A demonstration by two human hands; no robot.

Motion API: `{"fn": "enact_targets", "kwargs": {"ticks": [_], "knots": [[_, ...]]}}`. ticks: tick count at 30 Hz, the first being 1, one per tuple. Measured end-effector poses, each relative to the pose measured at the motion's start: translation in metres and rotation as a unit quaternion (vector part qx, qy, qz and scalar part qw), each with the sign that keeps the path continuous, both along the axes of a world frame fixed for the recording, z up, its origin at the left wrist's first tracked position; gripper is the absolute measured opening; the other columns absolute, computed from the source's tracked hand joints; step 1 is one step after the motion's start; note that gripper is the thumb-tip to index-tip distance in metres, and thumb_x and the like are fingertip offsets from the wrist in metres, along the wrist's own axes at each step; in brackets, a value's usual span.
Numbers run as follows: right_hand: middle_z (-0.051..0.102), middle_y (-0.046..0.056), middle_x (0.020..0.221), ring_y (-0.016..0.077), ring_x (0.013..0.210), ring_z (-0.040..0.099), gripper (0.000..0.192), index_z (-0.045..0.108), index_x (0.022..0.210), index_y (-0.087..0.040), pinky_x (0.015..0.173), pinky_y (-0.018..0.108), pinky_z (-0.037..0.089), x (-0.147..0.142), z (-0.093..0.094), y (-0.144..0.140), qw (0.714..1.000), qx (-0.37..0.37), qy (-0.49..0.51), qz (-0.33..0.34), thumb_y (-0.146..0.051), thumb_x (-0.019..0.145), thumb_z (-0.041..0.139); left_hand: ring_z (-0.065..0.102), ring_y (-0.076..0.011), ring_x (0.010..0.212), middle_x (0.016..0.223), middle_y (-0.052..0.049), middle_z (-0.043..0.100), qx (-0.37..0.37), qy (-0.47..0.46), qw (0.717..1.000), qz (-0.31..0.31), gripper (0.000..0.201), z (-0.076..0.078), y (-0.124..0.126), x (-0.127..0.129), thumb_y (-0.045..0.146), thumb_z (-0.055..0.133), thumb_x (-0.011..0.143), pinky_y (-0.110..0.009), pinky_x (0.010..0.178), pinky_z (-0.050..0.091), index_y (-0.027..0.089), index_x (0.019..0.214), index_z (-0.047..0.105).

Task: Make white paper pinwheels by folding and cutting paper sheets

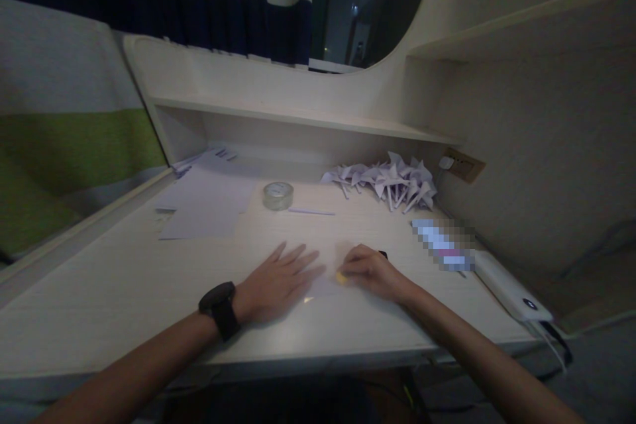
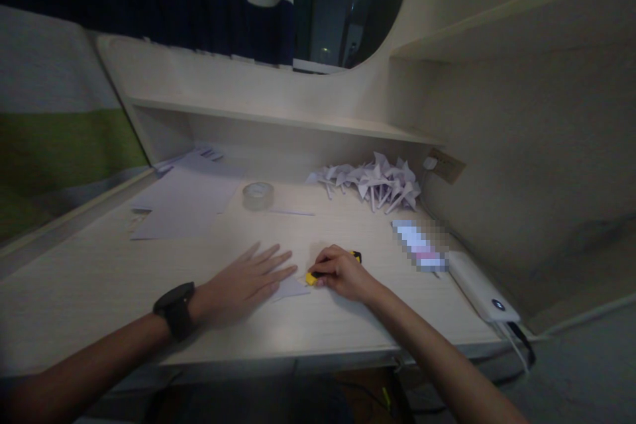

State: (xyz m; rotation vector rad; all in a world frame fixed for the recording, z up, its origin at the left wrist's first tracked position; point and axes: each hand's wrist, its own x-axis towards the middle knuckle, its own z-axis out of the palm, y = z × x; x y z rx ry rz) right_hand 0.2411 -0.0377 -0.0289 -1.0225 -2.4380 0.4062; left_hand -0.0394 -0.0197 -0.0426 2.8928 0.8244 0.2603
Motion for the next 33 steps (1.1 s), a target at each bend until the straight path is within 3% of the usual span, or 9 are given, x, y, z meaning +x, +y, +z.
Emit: {"fn": "enact_targets", "kwargs": {"ticks": [6, 13, 18, 22, 25, 29, 33], "knots": [[0.065, 0.008, 0.093, 0.0187, 0.089, 0.058, 0.022, 0.075, 0.097, -0.022, 0.082, 0.033, 0.045, 0.023, 0.008, -0.012, 0.996, -0.08, 0.009, 0.028, -0.036, 0.089, 0.06, 0.019, -0.0253, 0.143, 0.155, 0.002, 0.028, -0.008, -0.027, 1.0, -0.002, 0.045, 0.0, -0.001, -0.001, 0.044, 0.024, 0.101, -0.054, 0.115, 0.007, 0.039, 0.145, 0.031], [0.062, 0.006, 0.096, 0.018, 0.088, 0.058, 0.018, 0.076, 0.093, -0.022, 0.079, 0.03, 0.046, 0.052, 0.014, -0.015, 0.988, -0.155, -0.002, -0.012, -0.033, 0.085, 0.064, 0.029, -0.0244, 0.139, 0.149, 0.0, 0.04, -0.01, -0.048, 0.999, 0.023, 0.043, 0.003, -0.003, 0.002, 0.044, 0.026, 0.1, -0.053, 0.114, 0.014, 0.036, 0.141, 0.04], [0.063, 0.006, 0.094, 0.0184, 0.085, 0.06, 0.019, 0.076, 0.094, -0.021, 0.078, 0.029, 0.045, 0.07, 0.017, -0.002, 0.986, -0.143, -0.016, -0.086, -0.028, 0.079, 0.068, 0.046, -0.0237, 0.126, 0.138, -0.008, 0.052, 0.022, -0.077, 0.996, 0.034, 0.048, 0.012, 0.0, -0.006, 0.048, 0.035, 0.097, -0.045, 0.108, 0.03, 0.024, 0.136, 0.046], [0.065, 0.005, 0.09, 0.0187, 0.083, 0.06, 0.02, 0.075, 0.096, -0.02, 0.076, 0.027, 0.044, 0.078, 0.021, 0.002, 0.984, -0.126, -0.055, -0.113, -0.025, 0.079, 0.065, 0.047, -0.0289, 0.125, 0.138, -0.009, 0.052, 0.025, -0.045, 0.999, 0.01, 0.06, 0.02, 0.002, -0.015, 0.064, 0.044, 0.088, -0.047, 0.104, 0.033, 0.025, 0.134, 0.049], [0.065, 0.006, 0.085, 0.0195, 0.081, 0.06, 0.018, 0.074, 0.091, -0.019, 0.072, 0.026, 0.041, 0.075, 0.023, 0.0, 0.978, -0.072, -0.1, -0.169, -0.027, 0.082, 0.062, 0.048, -0.0292, 0.122, 0.135, -0.009, 0.054, 0.016, -0.051, 0.999, 0.008, 0.062, 0.023, 0.003, -0.015, 0.067, 0.046, 0.085, -0.046, 0.102, 0.034, 0.026, 0.132, 0.05], [0.064, 0.009, 0.083, 0.0201, 0.075, 0.06, 0.023, 0.071, 0.083, -0.016, 0.068, 0.027, 0.039, 0.063, 0.018, 0.002, 0.941, -0.01, -0.156, -0.301, -0.034, 0.086, 0.056, 0.053, -0.0292, 0.112, 0.125, -0.008, 0.06, -0.002, -0.06, 0.998, 0.01, 0.061, 0.025, 0.006, -0.009, 0.068, 0.05, 0.082, -0.044, 0.095, 0.037, 0.027, 0.127, 0.054], [0.064, 0.014, 0.091, 0.0222, 0.079, 0.063, 0.035, 0.07, 0.092, -0.013, 0.071, 0.029, 0.041, 0.049, 0.009, 0.019, 0.905, 0.007, -0.183, -0.383, -0.04, 0.091, 0.049, 0.054, -0.0297, 0.105, 0.117, -0.008, 0.061, -0.012, -0.055, 0.998, 0.021, 0.066, 0.027, 0.013, -0.005, 0.073, 0.056, 0.074, -0.042, 0.088, 0.038, 0.029, 0.123, 0.057]]}}
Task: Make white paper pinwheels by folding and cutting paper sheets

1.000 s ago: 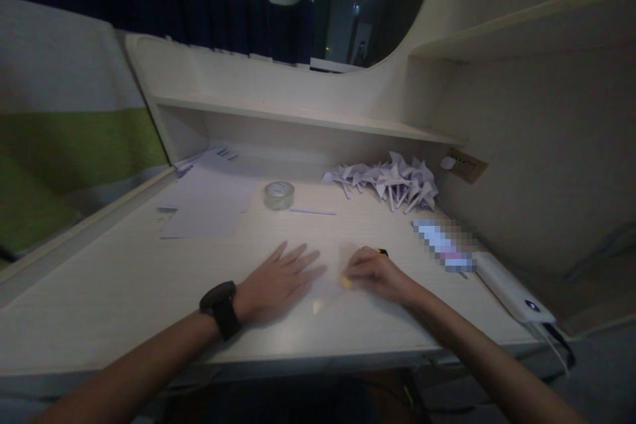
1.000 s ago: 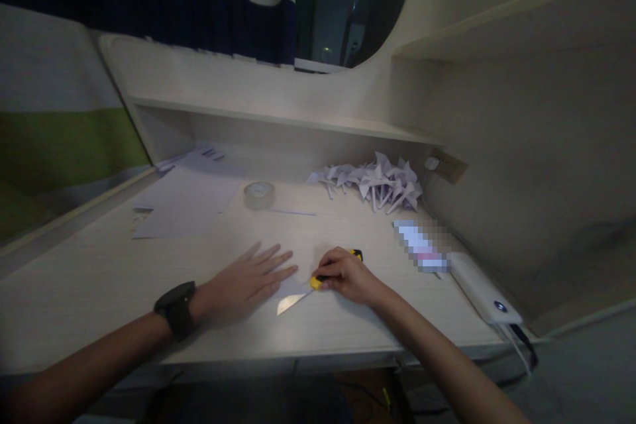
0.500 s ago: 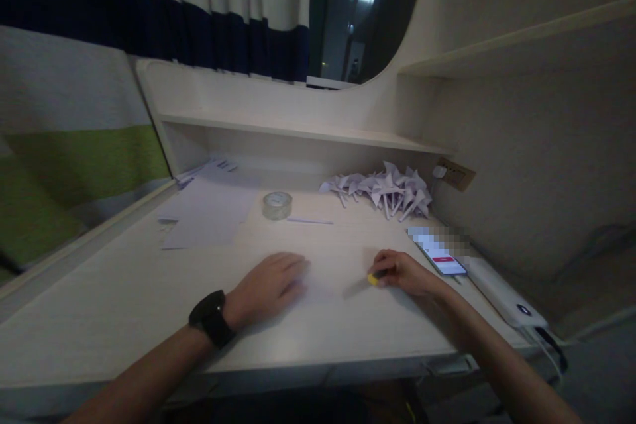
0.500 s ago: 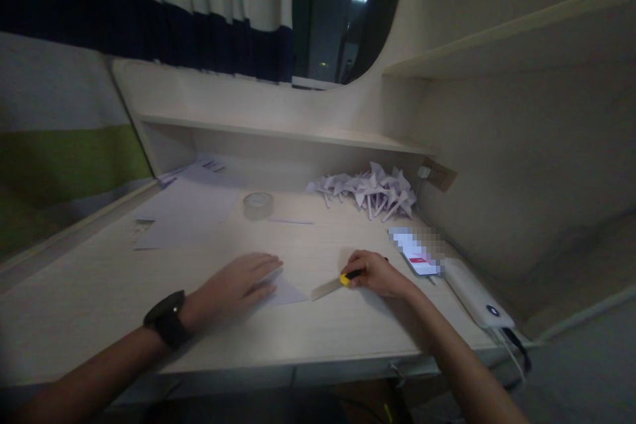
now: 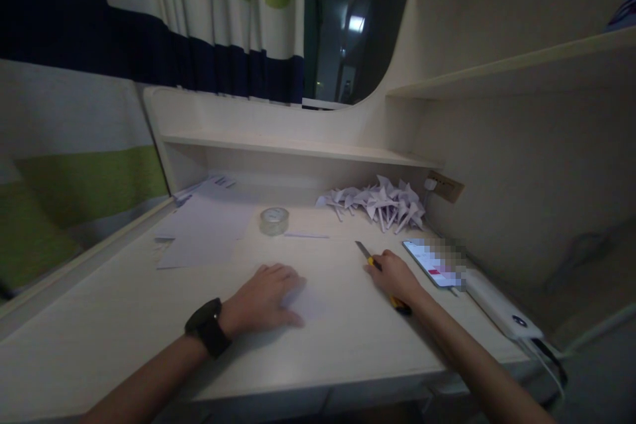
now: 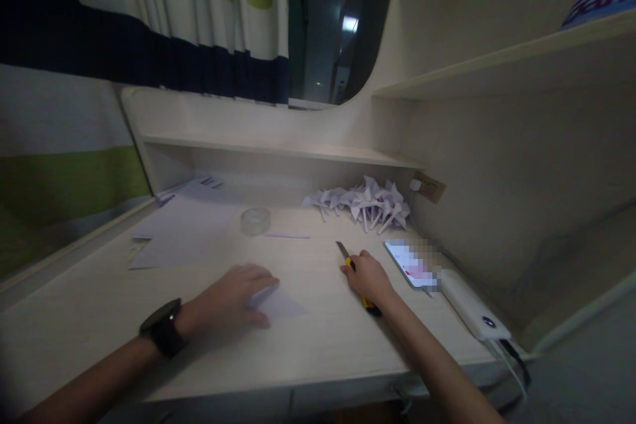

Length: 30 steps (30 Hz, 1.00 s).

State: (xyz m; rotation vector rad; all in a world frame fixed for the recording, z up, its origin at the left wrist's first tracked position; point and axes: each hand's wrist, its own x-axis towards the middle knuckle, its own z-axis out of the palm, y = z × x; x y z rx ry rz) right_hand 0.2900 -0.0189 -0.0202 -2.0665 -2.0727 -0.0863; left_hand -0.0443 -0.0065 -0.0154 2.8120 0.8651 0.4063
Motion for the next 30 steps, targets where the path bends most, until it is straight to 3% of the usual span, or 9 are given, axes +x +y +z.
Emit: {"fn": "enact_targets", "kwargs": {"ticks": [6, 11, 13, 17, 19, 25, 30], "knots": [[0.064, 0.017, 0.098, 0.0219, 0.084, 0.063, 0.038, 0.07, 0.097, -0.009, 0.076, 0.029, 0.043, -0.005, -0.002, 0.037, 0.999, 0.011, -0.028, -0.027, -0.037, 0.095, 0.044, 0.054, -0.0283, 0.095, 0.106, -0.008, 0.06, 0.02, 0.016, 1.0, 0.011, 0.071, 0.004, 0.013, 0.008, 0.078, 0.06, 0.064, -0.037, 0.08, 0.04, 0.024, 0.11, 0.062], [0.062, 0.019, 0.103, 0.0254, 0.095, 0.06, 0.034, 0.065, 0.107, -0.008, 0.082, 0.031, 0.042, -0.017, 0.005, 0.042, 0.997, 0.059, -0.035, -0.027, -0.035, 0.092, 0.05, 0.054, -0.0283, 0.093, 0.101, -0.008, 0.059, 0.023, 0.012, 0.999, 0.035, 0.072, 0.001, 0.029, 0.021, 0.079, 0.063, 0.06, -0.037, 0.079, 0.04, 0.022, 0.104, 0.063], [0.064, 0.017, 0.102, 0.0235, 0.095, 0.06, 0.031, 0.066, 0.102, -0.01, 0.082, 0.029, 0.041, -0.033, 0.009, 0.042, 0.998, 0.054, -0.011, 0.019, -0.034, 0.091, 0.051, 0.055, -0.0288, 0.094, 0.101, -0.009, 0.059, 0.027, 0.01, 0.998, 0.049, 0.073, -0.002, 0.038, 0.026, 0.078, 0.065, 0.058, -0.037, 0.079, 0.04, 0.021, 0.103, 0.062], [0.069, 0.01, 0.09, 0.0198, 0.081, 0.063, 0.025, 0.071, 0.088, -0.014, 0.071, 0.026, 0.04, -0.077, 0.016, 0.045, 0.984, -0.057, 0.04, 0.166, -0.037, 0.085, 0.059, 0.055, -0.0309, 0.095, 0.1, -0.01, 0.059, 0.036, -0.002, 0.995, 0.089, 0.076, -0.01, 0.054, 0.031, 0.077, 0.07, 0.052, -0.039, 0.079, 0.041, 0.019, 0.101, 0.061], [0.071, 0.009, 0.086, 0.0205, 0.079, 0.063, 0.023, 0.072, 0.085, -0.015, 0.069, 0.026, 0.04, -0.096, 0.018, 0.05, 0.974, -0.085, 0.037, 0.209, -0.036, 0.08, 0.064, 0.055, -0.0313, 0.095, 0.1, -0.01, 0.059, 0.036, -0.016, 0.994, 0.104, 0.077, -0.014, 0.059, 0.031, 0.076, 0.072, 0.049, -0.039, 0.079, 0.042, 0.018, 0.099, 0.061], [0.073, 0.005, 0.084, 0.0183, 0.076, 0.064, 0.025, 0.075, 0.093, -0.019, 0.064, 0.024, 0.04, -0.111, 0.013, 0.062, 0.972, -0.108, 0.115, 0.175, -0.029, 0.071, 0.07, 0.057, -0.0292, 0.09, 0.101, -0.008, 0.058, 0.03, -0.045, 0.991, 0.121, 0.074, -0.016, 0.055, 0.025, 0.069, 0.078, 0.047, -0.037, 0.073, 0.043, 0.018, 0.096, 0.055], [0.07, 0.002, 0.069, 0.0144, 0.063, 0.059, 0.013, 0.076, 0.077, -0.015, 0.056, 0.022, 0.037, -0.101, 0.002, 0.063, 0.953, -0.122, 0.222, 0.164, -0.023, 0.07, 0.069, 0.057, -0.0305, 0.094, 0.101, -0.008, 0.06, 0.027, -0.065, 0.991, 0.116, 0.068, -0.015, 0.053, 0.022, 0.066, 0.077, 0.054, -0.038, 0.075, 0.044, 0.019, 0.098, 0.055]]}}
